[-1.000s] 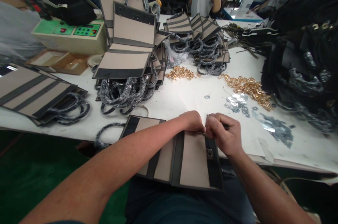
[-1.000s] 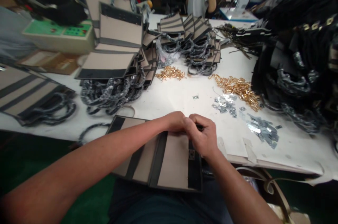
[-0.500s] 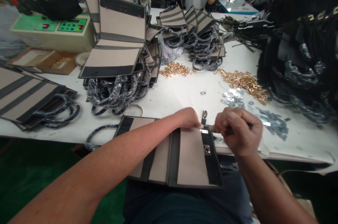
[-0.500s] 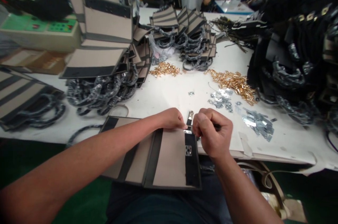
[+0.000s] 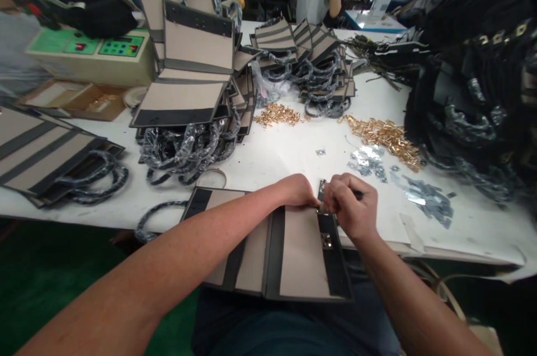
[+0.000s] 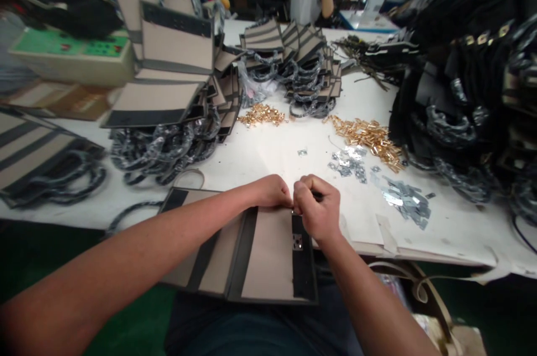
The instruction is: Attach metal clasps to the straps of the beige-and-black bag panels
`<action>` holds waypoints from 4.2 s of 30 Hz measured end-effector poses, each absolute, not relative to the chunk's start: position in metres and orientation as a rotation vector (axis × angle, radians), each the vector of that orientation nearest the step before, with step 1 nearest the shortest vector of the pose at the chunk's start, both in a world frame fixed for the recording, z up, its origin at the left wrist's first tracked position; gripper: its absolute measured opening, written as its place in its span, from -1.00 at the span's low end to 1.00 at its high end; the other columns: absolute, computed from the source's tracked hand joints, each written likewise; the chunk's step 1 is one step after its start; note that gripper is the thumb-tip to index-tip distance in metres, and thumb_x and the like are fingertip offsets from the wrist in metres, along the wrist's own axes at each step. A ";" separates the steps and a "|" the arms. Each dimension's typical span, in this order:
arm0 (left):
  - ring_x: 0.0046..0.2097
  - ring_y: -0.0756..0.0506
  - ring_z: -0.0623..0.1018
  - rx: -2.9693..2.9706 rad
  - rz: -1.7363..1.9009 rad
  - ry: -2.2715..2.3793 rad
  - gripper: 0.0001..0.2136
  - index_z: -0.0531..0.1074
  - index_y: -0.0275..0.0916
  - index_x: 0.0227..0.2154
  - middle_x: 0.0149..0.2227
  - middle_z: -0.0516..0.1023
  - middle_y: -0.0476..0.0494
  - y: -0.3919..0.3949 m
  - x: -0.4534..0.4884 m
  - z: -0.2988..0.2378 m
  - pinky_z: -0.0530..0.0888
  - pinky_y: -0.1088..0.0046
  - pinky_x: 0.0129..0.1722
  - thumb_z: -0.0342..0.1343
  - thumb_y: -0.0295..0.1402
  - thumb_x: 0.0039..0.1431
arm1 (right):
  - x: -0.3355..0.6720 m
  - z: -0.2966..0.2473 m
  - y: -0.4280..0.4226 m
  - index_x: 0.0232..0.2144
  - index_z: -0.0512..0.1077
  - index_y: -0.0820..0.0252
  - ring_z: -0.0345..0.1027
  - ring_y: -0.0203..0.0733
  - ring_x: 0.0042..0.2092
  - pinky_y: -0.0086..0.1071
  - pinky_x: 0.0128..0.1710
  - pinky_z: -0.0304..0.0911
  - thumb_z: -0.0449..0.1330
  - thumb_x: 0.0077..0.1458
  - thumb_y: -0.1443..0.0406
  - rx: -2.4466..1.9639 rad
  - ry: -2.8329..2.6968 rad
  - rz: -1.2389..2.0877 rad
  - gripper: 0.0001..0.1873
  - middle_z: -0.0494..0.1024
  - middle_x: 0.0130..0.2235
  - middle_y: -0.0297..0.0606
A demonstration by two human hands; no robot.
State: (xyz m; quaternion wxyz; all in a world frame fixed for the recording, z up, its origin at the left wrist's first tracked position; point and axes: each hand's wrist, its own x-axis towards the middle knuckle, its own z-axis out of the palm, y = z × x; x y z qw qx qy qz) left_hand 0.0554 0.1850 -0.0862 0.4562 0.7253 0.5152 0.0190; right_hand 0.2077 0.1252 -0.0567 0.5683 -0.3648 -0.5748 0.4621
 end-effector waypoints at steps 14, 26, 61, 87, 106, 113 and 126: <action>-0.43 -0.02 0.38 1.772 0.081 1.276 -0.73 0.55 -0.23 -0.62 -0.62 0.38 0.06 0.185 0.053 -0.095 0.24 0.43 -0.40 0.33 -0.16 0.01 | 0.211 -0.065 0.120 -0.60 0.28 0.09 0.17 -0.28 -0.58 -0.34 -0.56 0.12 0.26 0.27 0.23 -0.764 -1.295 1.064 -0.59 0.31 -0.62 -0.44; 0.09 -0.24 0.51 2.144 0.516 1.521 -0.65 0.49 -0.20 0.08 0.05 0.58 -0.22 0.118 0.048 -0.072 0.42 0.20 0.10 0.18 -0.21 0.28 | 0.212 -0.069 0.123 -0.63 0.28 0.10 0.15 -0.30 -0.58 -0.37 -0.53 0.13 0.21 0.19 0.25 -0.963 -1.374 1.002 -0.63 0.31 -0.66 -0.46; 0.53 -0.34 -0.05 2.719 0.033 1.083 -0.09 0.00 -0.16 0.45 0.53 -0.03 -0.34 0.009 0.044 -0.102 -0.16 -0.12 0.48 0.33 -0.18 0.12 | 0.224 -0.069 0.109 -0.58 0.32 0.11 0.15 -0.34 -0.65 -0.44 -0.67 0.09 0.25 0.24 0.18 -0.952 -1.202 1.151 -0.63 0.37 -0.65 -0.45; 0.51 -0.37 -0.01 2.635 0.105 1.043 -0.12 0.09 -0.21 0.42 0.51 0.01 -0.40 0.016 0.043 -0.099 -0.13 -0.13 0.47 0.33 -0.21 0.07 | 0.252 -0.100 0.092 -0.59 0.21 0.12 -0.06 -0.43 -0.66 -0.48 -0.68 0.03 0.26 0.02 0.19 -0.787 -0.477 1.269 -0.68 0.09 -0.62 -0.55; 0.51 -0.40 0.01 2.575 0.289 1.082 -0.12 0.14 -0.10 0.39 0.50 0.02 -0.35 0.010 0.038 -0.114 -0.07 -0.08 0.47 0.37 -0.22 0.00 | 0.202 -0.059 0.077 -0.60 0.29 0.08 0.12 -0.28 -0.60 -0.34 -0.59 0.07 0.24 0.29 0.10 -1.052 -1.407 1.213 -0.56 0.31 -0.63 -0.41; 0.49 -0.42 0.04 2.554 0.293 1.079 -0.20 0.26 -0.15 0.33 0.48 0.10 -0.34 0.010 0.038 -0.108 -0.07 -0.04 0.48 0.36 -0.19 0.00 | 0.189 -0.056 0.070 -0.64 0.29 0.12 0.16 -0.28 -0.52 -0.34 -0.48 0.09 0.20 0.24 0.22 -1.024 -1.793 1.040 -0.58 0.30 -0.59 -0.40; 0.50 -0.42 0.03 2.588 0.268 1.088 -0.14 0.22 -0.08 0.36 0.49 0.06 -0.35 0.010 0.037 -0.105 -0.04 -0.03 0.47 0.41 -0.18 -0.04 | 0.212 -0.051 0.067 -0.63 0.29 0.09 0.16 -0.25 -0.55 -0.31 -0.53 0.09 0.23 0.28 0.18 -0.912 -1.508 1.144 -0.56 0.31 -0.61 -0.38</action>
